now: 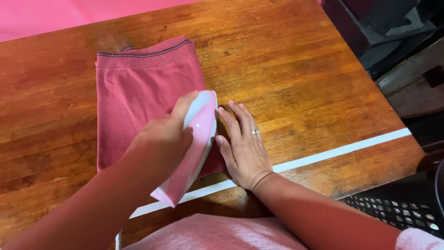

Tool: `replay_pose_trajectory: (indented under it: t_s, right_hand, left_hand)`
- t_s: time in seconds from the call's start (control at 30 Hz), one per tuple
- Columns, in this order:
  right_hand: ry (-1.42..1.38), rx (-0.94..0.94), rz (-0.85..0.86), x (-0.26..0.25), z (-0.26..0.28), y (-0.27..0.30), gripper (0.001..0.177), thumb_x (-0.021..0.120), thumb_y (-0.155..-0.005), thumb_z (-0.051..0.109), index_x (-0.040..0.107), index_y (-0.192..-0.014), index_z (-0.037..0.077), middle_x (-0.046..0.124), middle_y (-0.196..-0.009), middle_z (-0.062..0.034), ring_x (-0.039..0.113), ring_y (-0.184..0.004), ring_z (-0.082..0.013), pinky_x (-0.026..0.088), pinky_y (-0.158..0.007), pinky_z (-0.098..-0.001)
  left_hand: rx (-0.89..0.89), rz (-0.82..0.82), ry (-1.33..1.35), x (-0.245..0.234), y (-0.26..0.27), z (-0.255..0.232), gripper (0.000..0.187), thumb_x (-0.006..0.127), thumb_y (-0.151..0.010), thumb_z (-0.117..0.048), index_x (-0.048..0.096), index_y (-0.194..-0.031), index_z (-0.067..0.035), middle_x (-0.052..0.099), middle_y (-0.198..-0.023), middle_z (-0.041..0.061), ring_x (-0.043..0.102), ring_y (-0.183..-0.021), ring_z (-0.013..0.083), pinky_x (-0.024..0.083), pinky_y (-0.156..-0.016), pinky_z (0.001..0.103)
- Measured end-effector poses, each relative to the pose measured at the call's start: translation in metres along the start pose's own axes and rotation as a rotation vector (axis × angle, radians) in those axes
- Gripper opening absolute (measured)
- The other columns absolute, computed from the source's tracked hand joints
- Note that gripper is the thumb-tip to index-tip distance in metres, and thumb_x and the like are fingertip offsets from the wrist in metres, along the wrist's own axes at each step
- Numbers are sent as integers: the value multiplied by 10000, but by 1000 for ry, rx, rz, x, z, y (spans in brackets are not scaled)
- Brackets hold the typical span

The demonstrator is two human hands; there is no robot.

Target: Ironing and folding a red shirt on a wooden table.

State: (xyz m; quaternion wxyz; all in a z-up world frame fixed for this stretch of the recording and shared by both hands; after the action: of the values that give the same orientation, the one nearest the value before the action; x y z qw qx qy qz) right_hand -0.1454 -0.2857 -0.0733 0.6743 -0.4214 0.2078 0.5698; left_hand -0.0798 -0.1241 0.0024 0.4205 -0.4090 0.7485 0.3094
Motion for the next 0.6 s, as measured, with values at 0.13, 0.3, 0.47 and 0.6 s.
replay_pose_trajectory:
  t_s: [0.13, 0.3, 0.47, 0.6]
  right_hand:
    - [-16, -13, -16, 0, 0, 0, 577, 447, -1068, 376, 369, -1559, 83, 305, -1622, -197, 261, -1535, -405, 233, -1245, -507]
    - [-13, -10, 2, 2, 0, -1, 578, 454, -1063, 381, 375, -1552, 83, 308, -1620, -193, 273, -1527, -398, 241, -1237, -496]
    - [-1, -8, 3, 2, 0, -1, 580, 475, -1051, 350, 374, -1553, 77, 306, -1619, -195, 280, -1521, -396, 240, -1247, -490]
    - [52, 1, 45, 0, 4, -4, 647, 561, -963, 316, 373, -1539, 89, 325, -1586, -192, 275, -1510, -399, 234, -1228, -496]
  left_hand:
    - [-61, 111, -14, 7, 21, 5, 657, 579, -953, -241, 312, -1552, -285, 721, -926, 226, 713, -865, 422, 550, -787, 543]
    - [15, 104, -2, 3, 33, 10, 666, 586, -912, -218, 327, -1524, -252, 721, -966, 222, 710, -866, 429, 546, -765, 549]
    - [-24, 82, -33, 0, 25, 11, 651, 584, -914, -218, 362, -1524, -272, 726, -975, 215, 718, -851, 430, 548, -783, 545]
    - [-175, 76, -117, -6, 13, 10, 631, 554, -972, -261, 319, -1554, -322, 731, -938, 205, 736, -845, 404, 579, -803, 524]
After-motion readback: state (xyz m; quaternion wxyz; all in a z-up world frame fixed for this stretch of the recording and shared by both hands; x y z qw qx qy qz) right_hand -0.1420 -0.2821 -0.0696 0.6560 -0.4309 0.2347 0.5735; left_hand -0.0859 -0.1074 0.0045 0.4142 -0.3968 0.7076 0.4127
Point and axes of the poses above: each hand's wrist, its own y-axis away from the middle knuckle, its own x-axis out of the palm, z = x × y, the point moved 4 cm from there along -y, towards the middle knuckle
